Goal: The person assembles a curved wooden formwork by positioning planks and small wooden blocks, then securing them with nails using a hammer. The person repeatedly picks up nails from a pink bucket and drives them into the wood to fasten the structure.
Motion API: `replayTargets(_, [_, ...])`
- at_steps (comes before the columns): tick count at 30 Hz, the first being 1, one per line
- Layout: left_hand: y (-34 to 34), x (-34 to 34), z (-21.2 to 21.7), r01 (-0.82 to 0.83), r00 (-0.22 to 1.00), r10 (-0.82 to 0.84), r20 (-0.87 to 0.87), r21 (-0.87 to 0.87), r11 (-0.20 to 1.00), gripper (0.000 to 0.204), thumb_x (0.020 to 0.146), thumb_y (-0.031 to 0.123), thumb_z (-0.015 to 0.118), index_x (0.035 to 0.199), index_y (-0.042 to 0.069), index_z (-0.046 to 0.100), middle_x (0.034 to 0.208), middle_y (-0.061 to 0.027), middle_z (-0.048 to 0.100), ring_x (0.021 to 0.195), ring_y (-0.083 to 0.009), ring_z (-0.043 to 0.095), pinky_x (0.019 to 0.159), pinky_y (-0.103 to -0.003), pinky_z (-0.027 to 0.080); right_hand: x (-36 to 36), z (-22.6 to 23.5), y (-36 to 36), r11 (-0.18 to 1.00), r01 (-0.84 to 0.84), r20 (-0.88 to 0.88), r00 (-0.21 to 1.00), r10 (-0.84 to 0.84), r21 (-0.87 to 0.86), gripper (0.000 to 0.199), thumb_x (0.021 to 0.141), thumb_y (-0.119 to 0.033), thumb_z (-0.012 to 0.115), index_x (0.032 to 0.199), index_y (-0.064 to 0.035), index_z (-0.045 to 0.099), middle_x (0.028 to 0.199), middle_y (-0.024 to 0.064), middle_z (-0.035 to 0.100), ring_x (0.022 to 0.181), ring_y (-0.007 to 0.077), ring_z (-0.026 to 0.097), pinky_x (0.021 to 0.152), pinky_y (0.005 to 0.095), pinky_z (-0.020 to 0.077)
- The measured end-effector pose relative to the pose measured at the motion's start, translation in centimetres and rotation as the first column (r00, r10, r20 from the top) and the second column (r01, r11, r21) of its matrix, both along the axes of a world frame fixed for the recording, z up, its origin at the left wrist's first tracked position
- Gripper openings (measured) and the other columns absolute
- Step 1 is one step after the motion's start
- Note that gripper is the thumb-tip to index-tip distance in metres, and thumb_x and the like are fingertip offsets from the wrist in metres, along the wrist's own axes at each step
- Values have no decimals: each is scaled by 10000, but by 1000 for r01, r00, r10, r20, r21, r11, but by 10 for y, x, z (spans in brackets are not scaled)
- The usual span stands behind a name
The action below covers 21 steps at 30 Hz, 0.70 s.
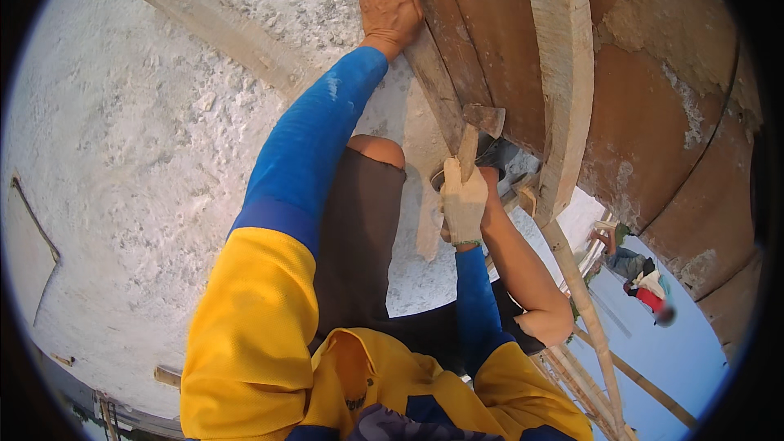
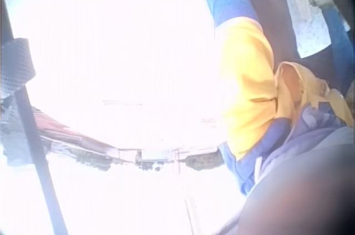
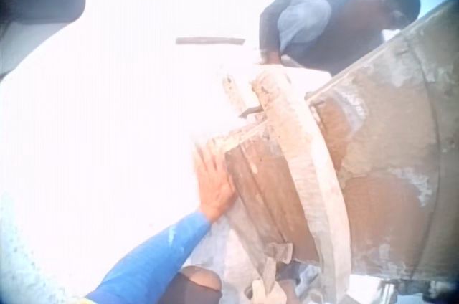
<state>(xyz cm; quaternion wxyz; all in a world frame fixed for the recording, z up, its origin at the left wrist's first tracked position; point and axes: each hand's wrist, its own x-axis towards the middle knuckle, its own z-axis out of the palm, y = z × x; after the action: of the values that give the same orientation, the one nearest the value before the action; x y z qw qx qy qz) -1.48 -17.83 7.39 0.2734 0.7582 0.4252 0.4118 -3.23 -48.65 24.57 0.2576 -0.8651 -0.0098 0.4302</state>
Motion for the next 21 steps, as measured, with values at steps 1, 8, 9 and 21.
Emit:
replayTargets(1, [1,0,0,8,1000,-8,9,-14,1000,822,812,55,572,1582,-97,327,1688,-355,219,1539,-644,115,1288,-665,139,0,-5,2,997,67,-96,993,-64,32,316,1008,-288,703,1066,22,721,803,153,730,697,270,712,639,385,550])
replayTargets(8, [-10,-1,2,36,999,-36,9,-55,998,830,823,52,560,1600,-87,305,1693,-353,208,1547,-634,104,1292,-661,128,-37,5,-10,929,-343,759,639,124,138,289,1030,-210,637,1136,55,687,859,127,712,661,170,657,601,332,560])
replayTargets(9, [-9,-2,2,37,999,-37,-2,-59,998,831,822,49,562,1600,-86,305,1692,-353,211,1546,-634,106,1293,-660,127,-29,1,-8,952,-218,514,854,80,214,288,1029,-228,650,1115,44,691,872,129,715,695,177,665,622,334,551])
replayTargets(21, [-9,-3,6,85,996,-79,43,-164,983,777,830,52,584,1560,-79,354,1682,-360,220,1542,-638,110,1286,-667,145,-30,-1,-30,949,-1,404,905,-133,316,233,1028,-190,661,1123,20,698,828,74,689,684,190,650,621,308,539])
